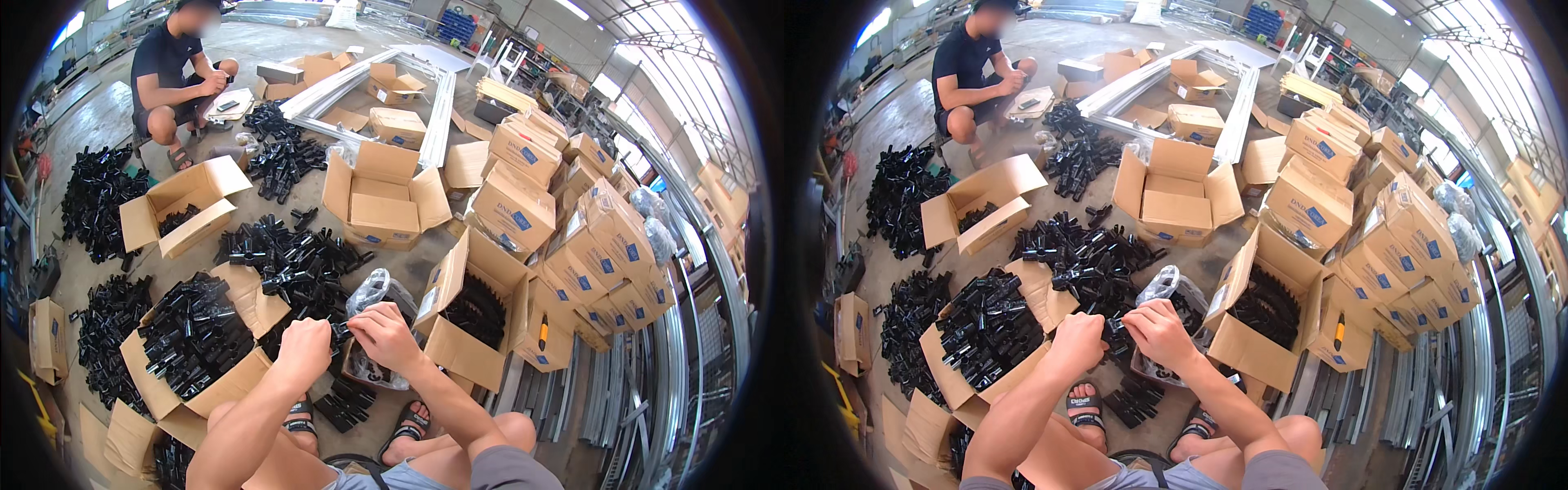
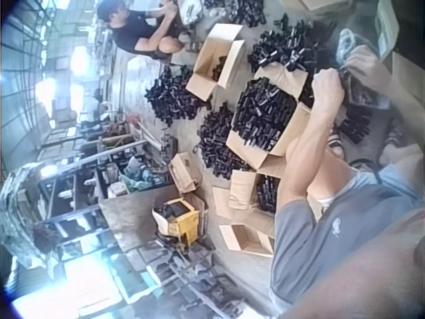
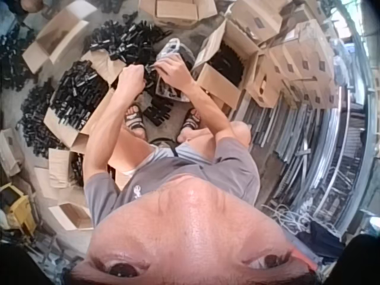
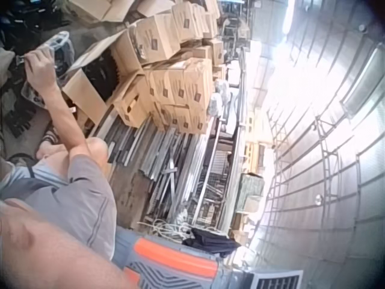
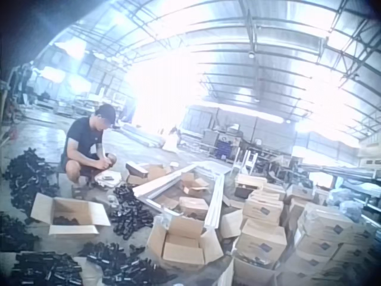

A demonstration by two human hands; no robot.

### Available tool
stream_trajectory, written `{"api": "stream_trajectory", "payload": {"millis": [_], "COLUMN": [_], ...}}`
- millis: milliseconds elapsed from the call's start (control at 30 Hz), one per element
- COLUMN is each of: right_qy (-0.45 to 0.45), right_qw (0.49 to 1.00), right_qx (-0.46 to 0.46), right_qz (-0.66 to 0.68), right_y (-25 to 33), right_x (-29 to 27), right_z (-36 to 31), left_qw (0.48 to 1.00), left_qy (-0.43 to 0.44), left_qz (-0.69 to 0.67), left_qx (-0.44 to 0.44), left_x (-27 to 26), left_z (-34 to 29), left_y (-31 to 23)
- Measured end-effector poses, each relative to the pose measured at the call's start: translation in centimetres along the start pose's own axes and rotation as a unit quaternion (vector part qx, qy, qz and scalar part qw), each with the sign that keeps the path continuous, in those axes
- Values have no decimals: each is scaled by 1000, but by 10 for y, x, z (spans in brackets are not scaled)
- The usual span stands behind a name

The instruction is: The person assembles small black plastic components by hand while sitting on the floor among several boxes. They pick up a cylindrical black piece, slide a smaller attachment onto it, and place the completed assembly into a small bag.

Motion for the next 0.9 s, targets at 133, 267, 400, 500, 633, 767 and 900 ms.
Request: {"api": "stream_trajectory", "payload": {"millis": [133, 267, 400, 500, 633, 767, 900], "right_qy": [16, 27, 32, 39, 29, -77, -114], "right_qw": [1000, 999, 999, 999, 999, 992, 812], "right_qx": [-11, -21, -24, -20, -5, 96, 446], "right_qz": [-16, -24, -24, -25, -16, -25, 360], "right_y": [3, 5, 7, 6, 5, -7, -71], "right_x": [1, 2, 0, -3, -6, -20, 2], "right_z": [2, 2, 4, 5, 8, 10, -40], "left_qw": [1000, 1000, 1000, 1000, 1000, 996, 986], "left_qy": [16, 21, 8, 11, 6, -29, -14], "left_qz": [2, 2, 5, 0, -14, -73, -159], "left_qx": [-4, -10, -11, -11, 4, 36, -49], "left_x": [2, 4, 3, 3, -2, -7, -40], "left_z": [-1, -1, -1, 1, 1, 7, 11], "left_y": [1, 2, 2, 0, -1, 3, -12]}}
Point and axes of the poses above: each hand's wrist, its own z-axis towards the middle knuckle, its own x-axis out of the palm, y = z × x, the point moved 5 cm from there along z, towards the middle knuckle, and after that the axes turned 9 degrees about -y, right-handed, at the moved point
